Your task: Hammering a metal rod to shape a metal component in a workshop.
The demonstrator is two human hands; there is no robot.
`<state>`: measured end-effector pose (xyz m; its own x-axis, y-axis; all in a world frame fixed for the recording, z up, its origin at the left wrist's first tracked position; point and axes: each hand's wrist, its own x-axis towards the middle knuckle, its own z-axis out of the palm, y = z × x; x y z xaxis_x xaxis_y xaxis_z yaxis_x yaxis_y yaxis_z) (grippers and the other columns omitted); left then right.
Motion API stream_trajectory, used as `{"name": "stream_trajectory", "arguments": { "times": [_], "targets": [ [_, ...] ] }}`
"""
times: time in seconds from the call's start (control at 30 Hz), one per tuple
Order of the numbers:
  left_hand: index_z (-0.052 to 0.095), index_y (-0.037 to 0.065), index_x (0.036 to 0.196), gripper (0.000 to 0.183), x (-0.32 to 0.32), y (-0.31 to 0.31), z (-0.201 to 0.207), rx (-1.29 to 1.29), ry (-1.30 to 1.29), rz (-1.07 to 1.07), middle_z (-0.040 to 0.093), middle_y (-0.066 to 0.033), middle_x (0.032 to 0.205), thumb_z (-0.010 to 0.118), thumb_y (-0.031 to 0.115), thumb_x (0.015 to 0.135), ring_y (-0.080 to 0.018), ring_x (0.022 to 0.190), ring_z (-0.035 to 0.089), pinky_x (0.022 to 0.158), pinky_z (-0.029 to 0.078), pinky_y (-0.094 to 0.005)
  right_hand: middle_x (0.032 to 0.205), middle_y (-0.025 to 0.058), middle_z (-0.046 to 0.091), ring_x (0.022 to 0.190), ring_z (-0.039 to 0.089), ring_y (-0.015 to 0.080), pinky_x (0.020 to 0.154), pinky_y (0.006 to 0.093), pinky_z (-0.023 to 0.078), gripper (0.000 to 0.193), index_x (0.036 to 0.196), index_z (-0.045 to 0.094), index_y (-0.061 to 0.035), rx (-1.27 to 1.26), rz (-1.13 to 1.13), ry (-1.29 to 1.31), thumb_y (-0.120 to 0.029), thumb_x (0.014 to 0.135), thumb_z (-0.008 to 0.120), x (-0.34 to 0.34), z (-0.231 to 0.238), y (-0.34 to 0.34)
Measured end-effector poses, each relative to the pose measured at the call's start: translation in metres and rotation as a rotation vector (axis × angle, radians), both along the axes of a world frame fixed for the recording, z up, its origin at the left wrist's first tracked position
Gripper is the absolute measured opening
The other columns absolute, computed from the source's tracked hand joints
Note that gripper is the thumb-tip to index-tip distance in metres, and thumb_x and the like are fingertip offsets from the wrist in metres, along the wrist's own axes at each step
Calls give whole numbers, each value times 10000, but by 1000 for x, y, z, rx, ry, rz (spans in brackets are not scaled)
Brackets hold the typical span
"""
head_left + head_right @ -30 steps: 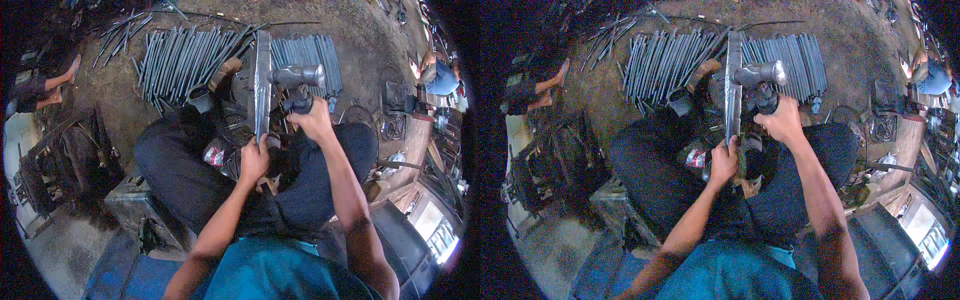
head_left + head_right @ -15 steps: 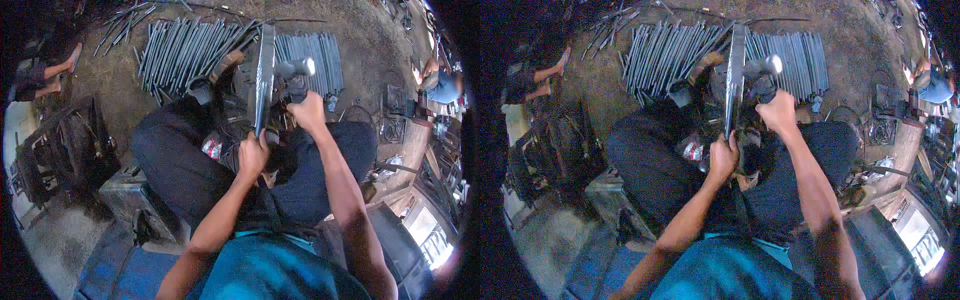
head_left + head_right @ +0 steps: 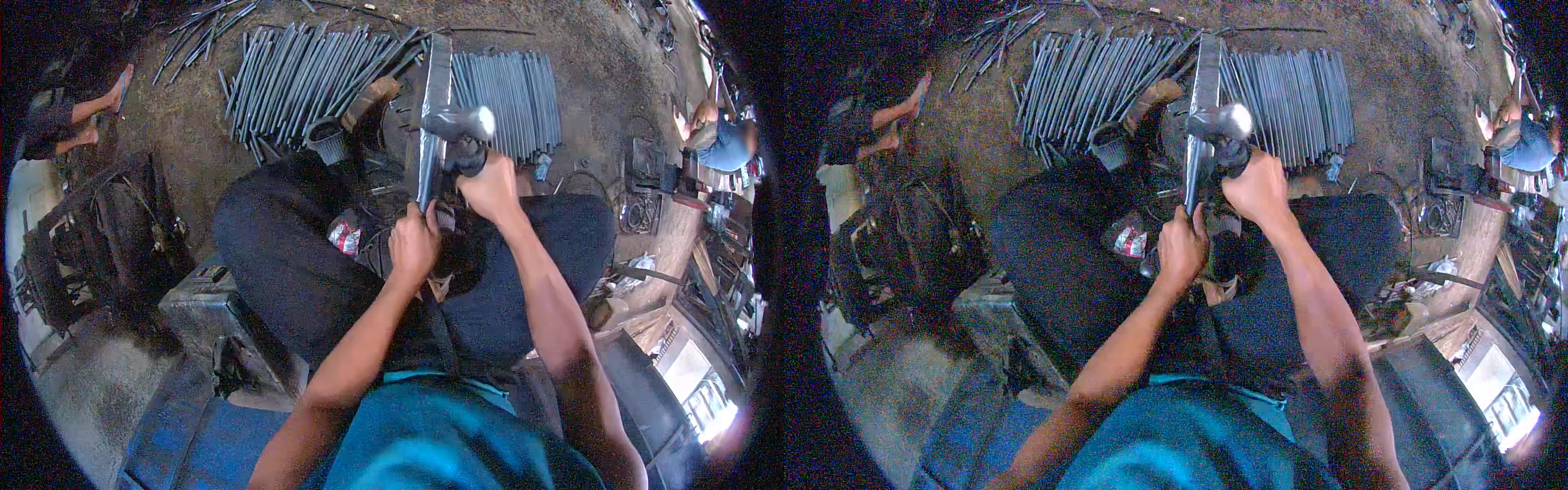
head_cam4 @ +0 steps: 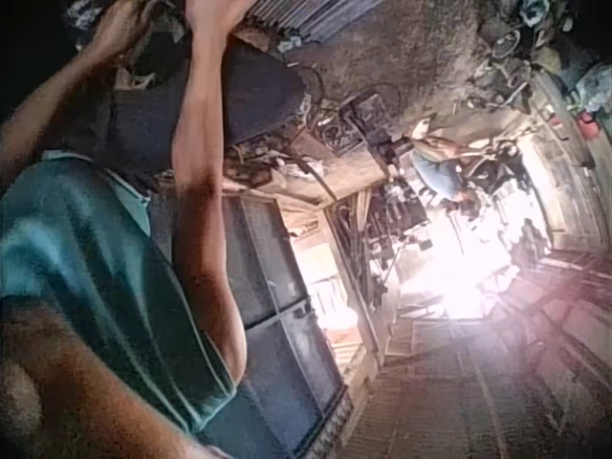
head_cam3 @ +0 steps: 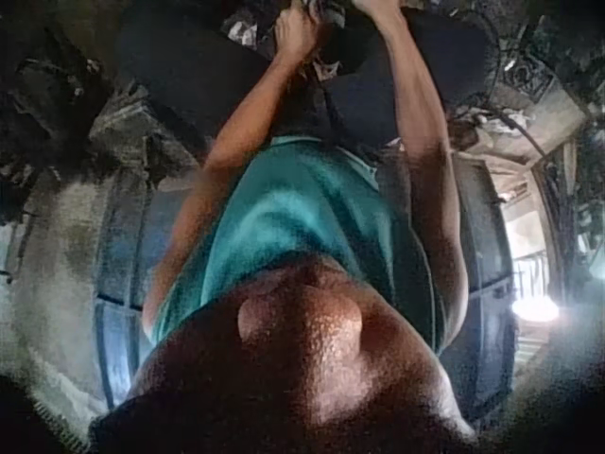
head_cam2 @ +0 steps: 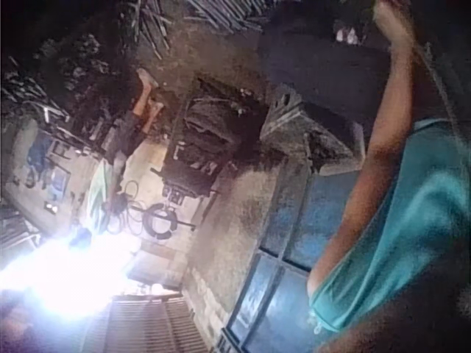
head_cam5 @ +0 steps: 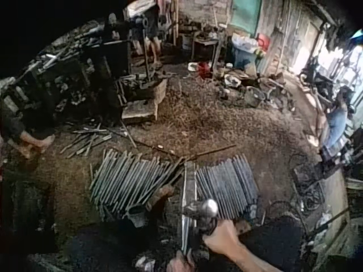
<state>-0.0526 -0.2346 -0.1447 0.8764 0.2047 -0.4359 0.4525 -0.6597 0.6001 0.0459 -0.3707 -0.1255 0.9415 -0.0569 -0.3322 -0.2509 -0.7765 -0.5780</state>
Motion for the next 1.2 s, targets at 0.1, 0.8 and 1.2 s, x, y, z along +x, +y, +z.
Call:
{"name": "stream_trajectory", "arguments": {
  "times": [0.1, 0.8, 1.2],
  "targets": [
    [542, -27, 873, 403, 5, 7, -5, -33, 115, 6, 611, -335, 744, 471, 360, 964, -519, 729, 609, 661, 477, -593, 880, 311, 631, 904, 615, 457, 803, 484, 498, 356, 918, 623, 87, -79, 22, 61, -151, 653, 643, 30, 49, 23],
    [595, -38, 896, 453, 3, 13, -8, -1, 85, 32, 610, -328, 743, 480, 397, 955, -505, 730, 608, 670, 482, -578, 746, 148, 685, 723, 673, 247, 734, 360, 523, 304, 888, 648, 33, 267, 82, -590, -143, 642, 682, 60, 140, 31],
    [607, -45, 897, 460, -7, 10, -2, -58, 82, 24, 606, -345, 762, 490, 397, 945, -509, 758, 613, 695, 495, -567, 795, 269, 642, 780, 642, 429, 708, 457, 518, 361, 972, 665, -2, -139, 43, -122, -174, 654, 678, 57, 89, 2]
  ]
}}
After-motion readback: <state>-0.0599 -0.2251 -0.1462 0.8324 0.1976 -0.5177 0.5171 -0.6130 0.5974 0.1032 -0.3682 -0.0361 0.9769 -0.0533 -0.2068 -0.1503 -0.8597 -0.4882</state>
